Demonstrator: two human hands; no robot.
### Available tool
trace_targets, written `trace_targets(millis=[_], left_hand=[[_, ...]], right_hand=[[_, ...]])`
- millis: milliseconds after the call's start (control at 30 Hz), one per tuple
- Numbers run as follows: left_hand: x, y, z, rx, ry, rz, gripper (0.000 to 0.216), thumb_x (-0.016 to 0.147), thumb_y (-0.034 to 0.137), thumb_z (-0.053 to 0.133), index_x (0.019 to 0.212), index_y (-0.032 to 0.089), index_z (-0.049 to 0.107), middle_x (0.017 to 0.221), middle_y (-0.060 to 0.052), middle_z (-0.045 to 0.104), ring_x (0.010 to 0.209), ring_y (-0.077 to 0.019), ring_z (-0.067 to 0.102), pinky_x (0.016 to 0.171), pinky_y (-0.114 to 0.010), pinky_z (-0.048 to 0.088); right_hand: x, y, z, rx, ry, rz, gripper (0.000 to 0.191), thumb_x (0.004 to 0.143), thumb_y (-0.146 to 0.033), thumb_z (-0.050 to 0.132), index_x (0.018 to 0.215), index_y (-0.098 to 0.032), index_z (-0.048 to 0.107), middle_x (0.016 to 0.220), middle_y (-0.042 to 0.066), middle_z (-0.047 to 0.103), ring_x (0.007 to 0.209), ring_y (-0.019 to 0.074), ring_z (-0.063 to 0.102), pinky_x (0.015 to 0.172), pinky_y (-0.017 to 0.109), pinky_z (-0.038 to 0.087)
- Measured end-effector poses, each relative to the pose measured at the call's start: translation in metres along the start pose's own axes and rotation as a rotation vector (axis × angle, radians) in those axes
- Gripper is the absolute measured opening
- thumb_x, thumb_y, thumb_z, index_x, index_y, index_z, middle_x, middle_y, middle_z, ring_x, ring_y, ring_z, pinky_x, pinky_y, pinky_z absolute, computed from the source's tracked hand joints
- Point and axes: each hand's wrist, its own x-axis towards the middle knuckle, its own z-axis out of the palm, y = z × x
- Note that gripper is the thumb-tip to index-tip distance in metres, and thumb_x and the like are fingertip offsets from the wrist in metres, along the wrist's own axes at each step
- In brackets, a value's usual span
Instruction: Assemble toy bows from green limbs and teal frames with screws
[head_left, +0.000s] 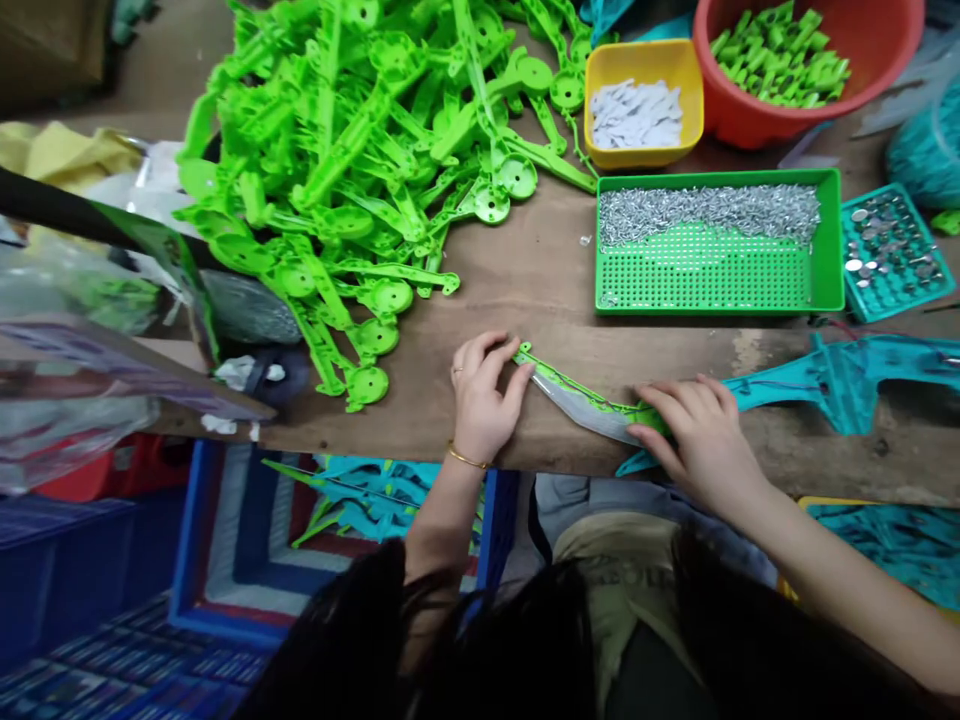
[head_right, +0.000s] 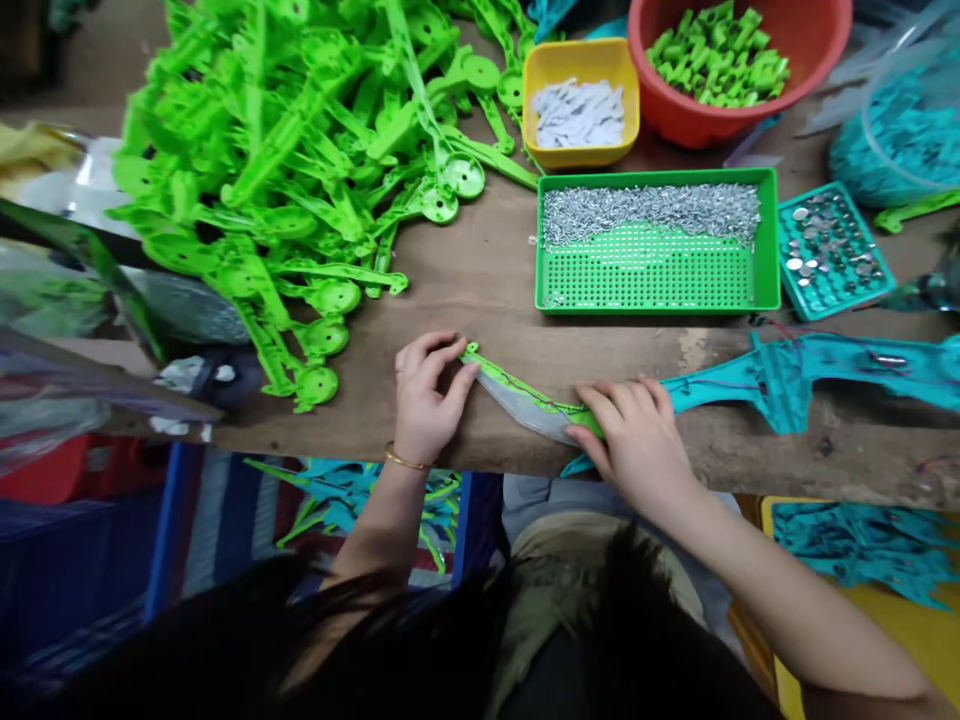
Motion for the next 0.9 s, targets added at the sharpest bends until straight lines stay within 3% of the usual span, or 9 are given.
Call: trace_targets(millis=[333,433,633,900], left_hand=[[0.002,0.0,-0.001,0.02,0.005,0.028,0.025,0.088,0.036,0.06,0.107,0.021,0.065,0.114,-0.008,0.063,0.111,-0.0228,0.056,0.101,-0.042,0.039],[0.002,-0.001,-0.001,0.037,0.013,0.034,0.025,0.088,0.035,0.059,0.108,0.021,0.065,0.114,-0.008,0.062,0.112,-0.0223,0.056,0.101,-0.041,0.039],[0.002,-0.001,-0.001,0.022,0.025,0.05,0.024,0.088,0.034,0.059,0.107,0.02,0.065,0.114,-0.009,0.062,0.112,-0.0225,0.055,0.101,-0.04,0.04],[0.001,-0.003,0.0,0.028,0.019,0.046,0.026,0.088,0.034,0.06,0.109,0.021,0.065,0.115,-0.009,0.062,0.113,-0.0226,0.055,0.101,-0.041,0.039]], right_hand=[[-0.002,-0.024,0.005,-0.017,0.063,0.113,0.036,0.094,-0.037,0.049,0.125,-0.018,0.055,0.117,0.009,0.065,0.109,0.0245,0.055,0.112,0.052,0.021],[-0.006,-0.026,0.009,0.054,0.116,0.093,0.035,0.093,-0.033,0.051,0.125,-0.018,0.054,0.119,0.009,0.064,0.112,0.0248,0.054,0.112,0.054,0.023],[-0.024,-0.015,0.008,0.157,0.31,0.082,0.012,0.086,-0.032,0.064,0.087,-0.021,0.059,0.106,0.007,0.066,0.108,0.0217,0.059,0.11,0.051,0.029],[-0.029,-0.018,0.011,0.158,0.294,0.046,0.012,0.086,-0.026,0.064,0.079,-0.02,0.056,0.102,0.006,0.067,0.108,0.0201,0.059,0.11,0.049,0.028]])
